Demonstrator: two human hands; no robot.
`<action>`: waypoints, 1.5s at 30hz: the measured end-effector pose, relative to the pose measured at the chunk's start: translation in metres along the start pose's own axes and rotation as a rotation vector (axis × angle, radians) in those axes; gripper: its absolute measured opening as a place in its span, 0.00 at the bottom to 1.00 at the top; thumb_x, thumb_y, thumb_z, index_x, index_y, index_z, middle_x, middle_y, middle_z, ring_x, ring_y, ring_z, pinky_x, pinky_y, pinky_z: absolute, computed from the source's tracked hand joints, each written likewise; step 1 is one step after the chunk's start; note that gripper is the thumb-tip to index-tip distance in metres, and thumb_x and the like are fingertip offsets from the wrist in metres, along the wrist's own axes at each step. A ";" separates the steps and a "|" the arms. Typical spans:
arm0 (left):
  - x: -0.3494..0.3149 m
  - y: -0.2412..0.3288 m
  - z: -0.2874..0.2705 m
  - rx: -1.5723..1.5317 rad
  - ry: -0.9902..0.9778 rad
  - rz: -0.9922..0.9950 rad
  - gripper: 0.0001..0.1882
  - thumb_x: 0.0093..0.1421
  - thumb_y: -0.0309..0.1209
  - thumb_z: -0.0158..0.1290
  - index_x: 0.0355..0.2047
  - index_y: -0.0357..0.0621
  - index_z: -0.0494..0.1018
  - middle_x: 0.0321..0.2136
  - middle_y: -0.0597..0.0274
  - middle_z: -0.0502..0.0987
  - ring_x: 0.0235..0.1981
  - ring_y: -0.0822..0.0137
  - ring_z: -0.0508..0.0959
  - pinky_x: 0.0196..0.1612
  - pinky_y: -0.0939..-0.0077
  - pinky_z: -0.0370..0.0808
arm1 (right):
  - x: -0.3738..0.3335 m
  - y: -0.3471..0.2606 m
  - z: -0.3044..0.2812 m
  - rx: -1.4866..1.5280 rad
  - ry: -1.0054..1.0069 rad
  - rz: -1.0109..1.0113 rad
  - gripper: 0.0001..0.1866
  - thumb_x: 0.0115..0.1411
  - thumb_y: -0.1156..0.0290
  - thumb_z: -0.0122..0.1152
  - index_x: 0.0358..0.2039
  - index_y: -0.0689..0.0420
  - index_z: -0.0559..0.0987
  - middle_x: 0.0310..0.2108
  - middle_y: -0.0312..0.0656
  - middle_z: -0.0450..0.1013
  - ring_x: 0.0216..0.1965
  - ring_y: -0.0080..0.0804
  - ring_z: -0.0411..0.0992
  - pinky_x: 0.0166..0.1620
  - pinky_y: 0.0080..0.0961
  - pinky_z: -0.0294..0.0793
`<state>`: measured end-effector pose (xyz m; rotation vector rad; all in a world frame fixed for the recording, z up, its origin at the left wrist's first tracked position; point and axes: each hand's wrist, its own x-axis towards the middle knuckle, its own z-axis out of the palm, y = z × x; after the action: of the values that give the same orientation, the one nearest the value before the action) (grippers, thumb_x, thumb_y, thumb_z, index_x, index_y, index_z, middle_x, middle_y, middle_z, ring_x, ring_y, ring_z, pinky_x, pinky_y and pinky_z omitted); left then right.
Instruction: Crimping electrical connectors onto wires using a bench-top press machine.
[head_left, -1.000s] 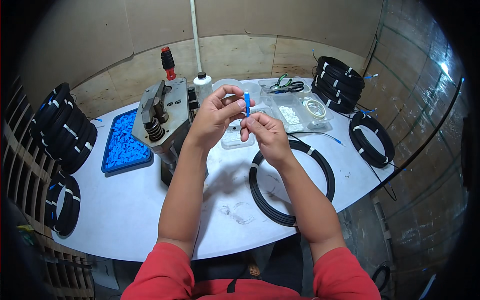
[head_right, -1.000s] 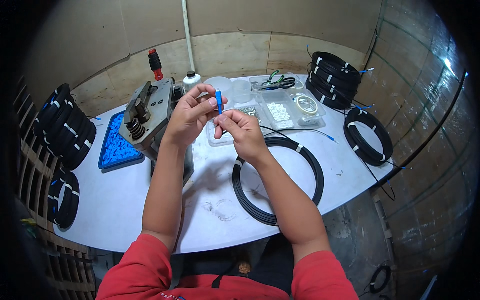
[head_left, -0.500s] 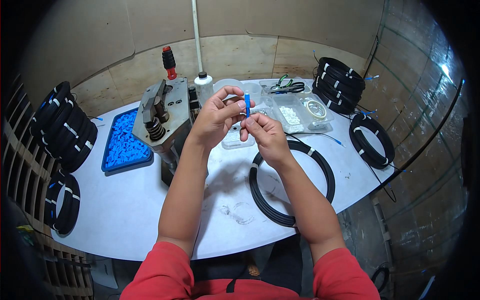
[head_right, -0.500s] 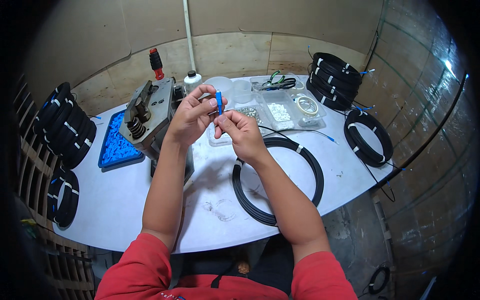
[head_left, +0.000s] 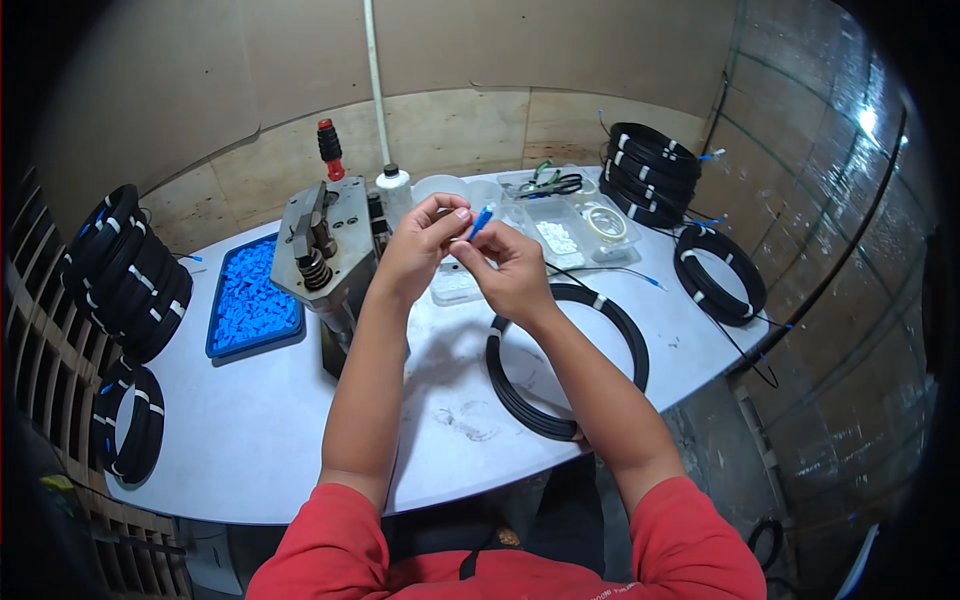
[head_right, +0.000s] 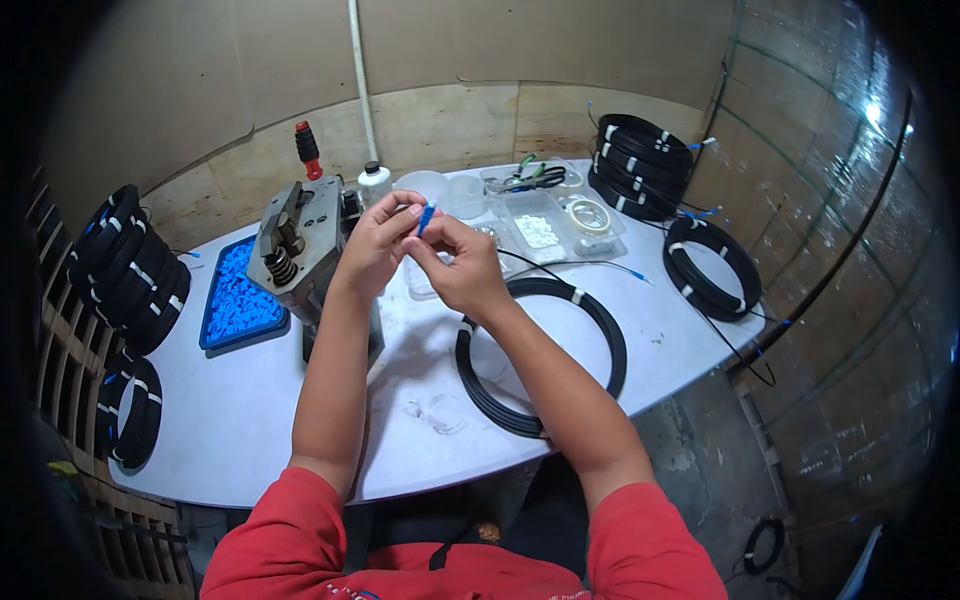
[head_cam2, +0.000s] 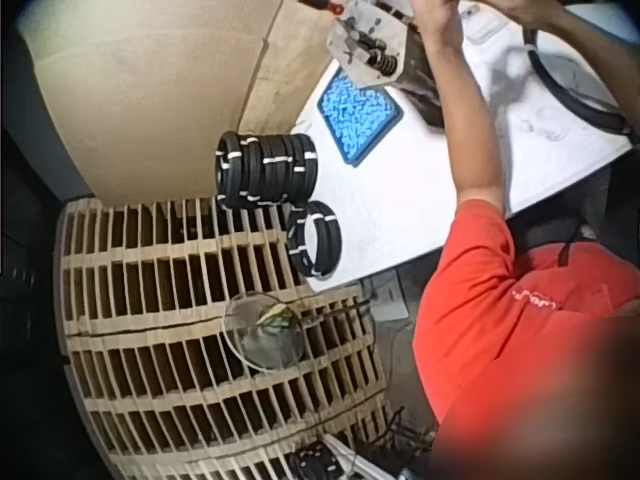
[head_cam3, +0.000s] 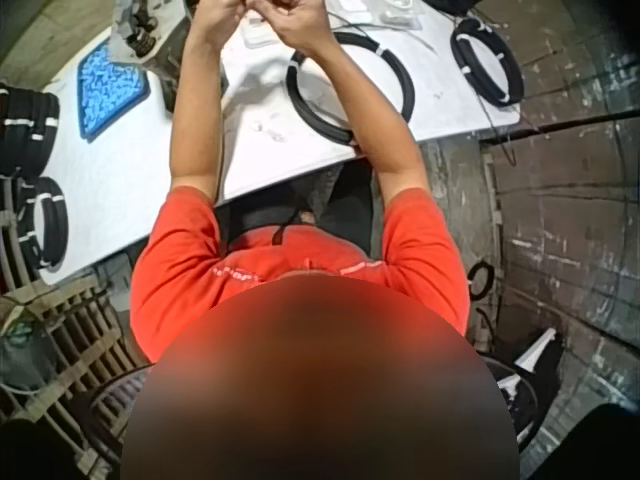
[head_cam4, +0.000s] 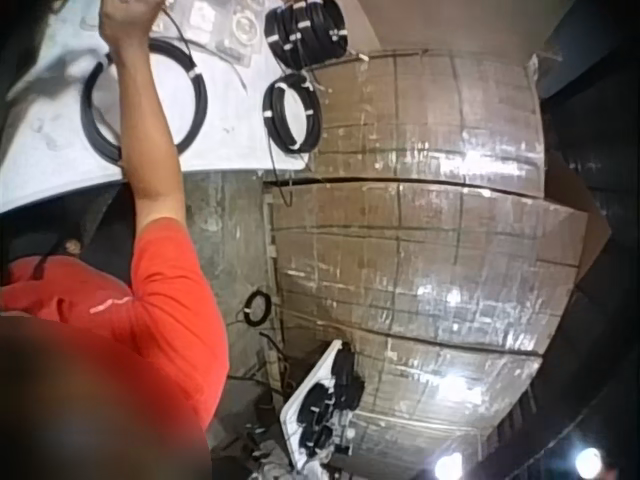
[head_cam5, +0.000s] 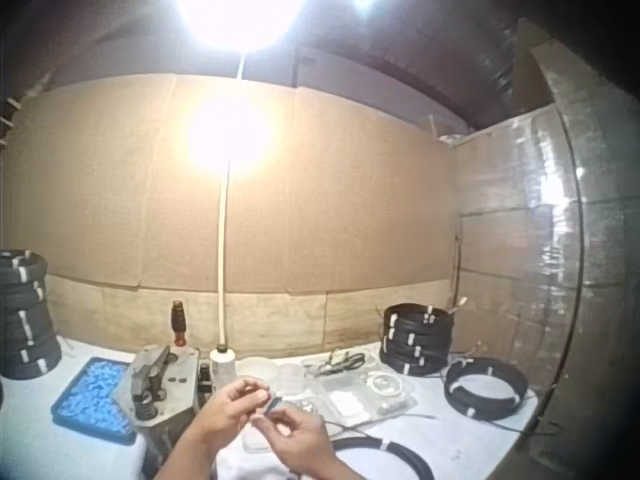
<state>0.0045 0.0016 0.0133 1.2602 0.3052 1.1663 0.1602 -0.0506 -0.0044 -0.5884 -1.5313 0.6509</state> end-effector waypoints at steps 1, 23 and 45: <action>0.000 0.002 0.000 0.040 0.003 -0.011 0.09 0.69 0.32 0.57 0.46 0.44 0.74 0.42 0.59 0.82 0.42 0.71 0.80 0.45 0.75 0.76 | 0.002 -0.007 0.000 -0.059 -0.023 0.002 0.05 0.66 0.75 0.66 0.37 0.63 0.79 0.35 0.38 0.81 0.38 0.19 0.78 0.45 0.21 0.79; -0.077 -0.087 0.018 1.281 -0.619 0.240 0.20 0.67 0.45 0.54 0.38 0.39 0.84 0.40 0.52 0.85 0.45 0.48 0.82 0.68 0.55 0.67 | -0.174 -0.060 -0.080 -0.194 0.415 0.479 0.15 0.67 0.76 0.63 0.51 0.64 0.70 0.31 0.45 0.82 0.35 0.27 0.82 0.40 0.22 0.80; -0.096 -0.100 0.026 1.373 -0.540 0.436 0.22 0.70 0.43 0.52 0.27 0.41 0.84 0.32 0.56 0.84 0.51 0.52 0.78 0.57 0.59 0.72 | -0.222 -0.083 -0.102 -1.406 -0.159 -0.038 0.15 0.64 0.55 0.61 0.29 0.49 0.88 0.38 0.34 0.79 0.51 0.41 0.70 0.60 0.51 0.57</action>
<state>0.0324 -0.0775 -0.1001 2.8869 0.4501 0.8413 0.2763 -0.2600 -0.0989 -1.5434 -2.0027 -0.5608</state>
